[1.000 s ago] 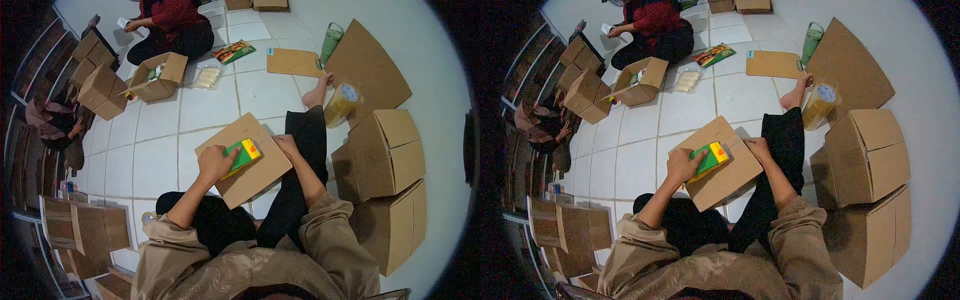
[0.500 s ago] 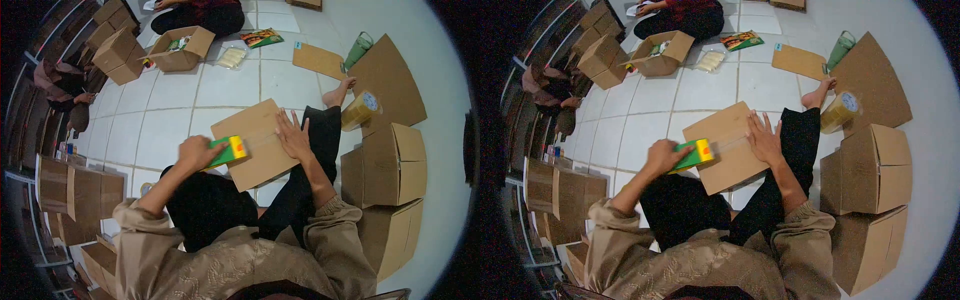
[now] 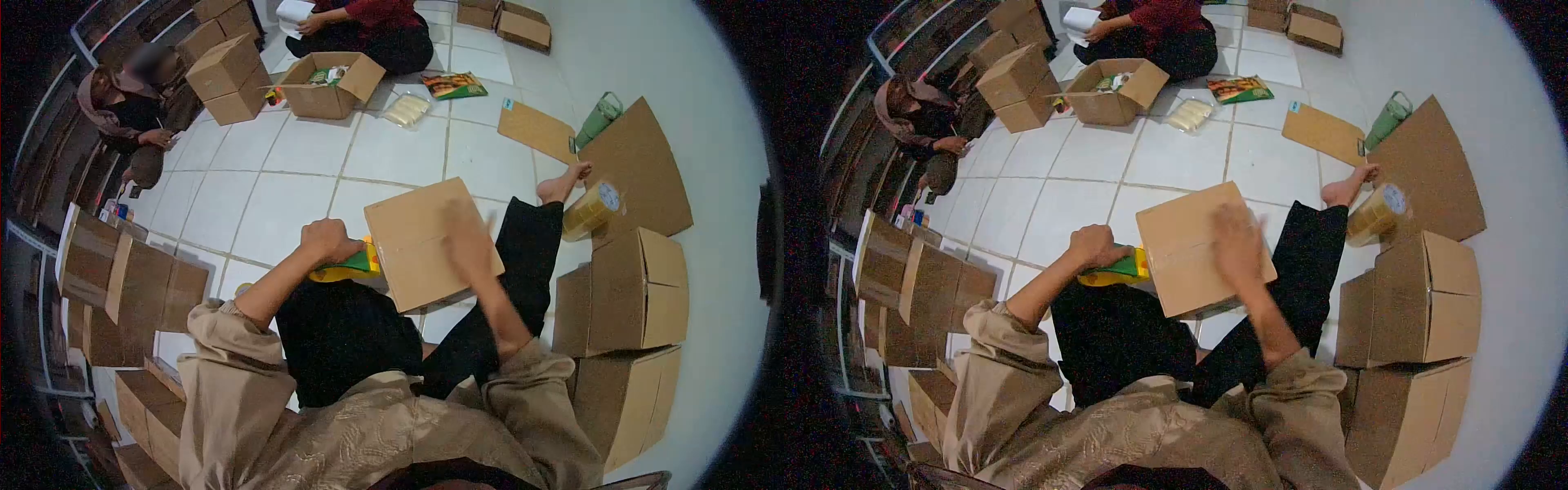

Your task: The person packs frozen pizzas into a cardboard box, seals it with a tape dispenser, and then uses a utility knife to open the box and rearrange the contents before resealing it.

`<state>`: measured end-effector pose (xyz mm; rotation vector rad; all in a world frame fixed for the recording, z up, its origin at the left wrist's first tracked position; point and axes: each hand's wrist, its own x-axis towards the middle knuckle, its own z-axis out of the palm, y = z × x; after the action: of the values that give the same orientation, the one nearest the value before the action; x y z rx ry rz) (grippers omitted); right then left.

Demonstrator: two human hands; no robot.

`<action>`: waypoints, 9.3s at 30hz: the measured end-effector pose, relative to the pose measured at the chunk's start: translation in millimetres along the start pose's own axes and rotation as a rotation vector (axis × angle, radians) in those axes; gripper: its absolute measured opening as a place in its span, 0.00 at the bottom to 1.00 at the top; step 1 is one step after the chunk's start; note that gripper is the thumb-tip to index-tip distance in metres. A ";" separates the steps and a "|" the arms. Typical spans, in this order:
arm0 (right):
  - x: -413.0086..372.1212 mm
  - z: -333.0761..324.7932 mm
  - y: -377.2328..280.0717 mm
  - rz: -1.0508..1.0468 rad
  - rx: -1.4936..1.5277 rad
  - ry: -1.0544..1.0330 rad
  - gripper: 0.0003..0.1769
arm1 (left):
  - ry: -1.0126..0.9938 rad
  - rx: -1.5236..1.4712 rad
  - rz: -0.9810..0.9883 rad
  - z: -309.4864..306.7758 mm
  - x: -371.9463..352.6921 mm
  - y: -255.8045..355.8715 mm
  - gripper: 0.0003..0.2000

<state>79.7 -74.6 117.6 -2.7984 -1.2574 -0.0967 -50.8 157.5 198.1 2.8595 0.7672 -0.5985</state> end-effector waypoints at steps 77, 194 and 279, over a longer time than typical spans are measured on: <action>-371.5 -240.5 196.5 1.222 -0.004 0.400 0.20 | 0.284 0.022 0.006 123.6 218.8 -129.9 0.28; 91.3 19.4 -51.6 0.086 0.342 0.475 0.04 | 0.642 -0.499 -0.183 130.1 111.8 -257.3 0.17; 42.2 -44.2 -57.2 0.385 1.844 0.224 0.08 | 1.117 -0.482 0.603 50.9 10.7 49.7 0.20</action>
<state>63.6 -9.5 167.6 -1.2228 -0.2364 0.4823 -34.8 108.5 147.9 2.5261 0.0252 1.1512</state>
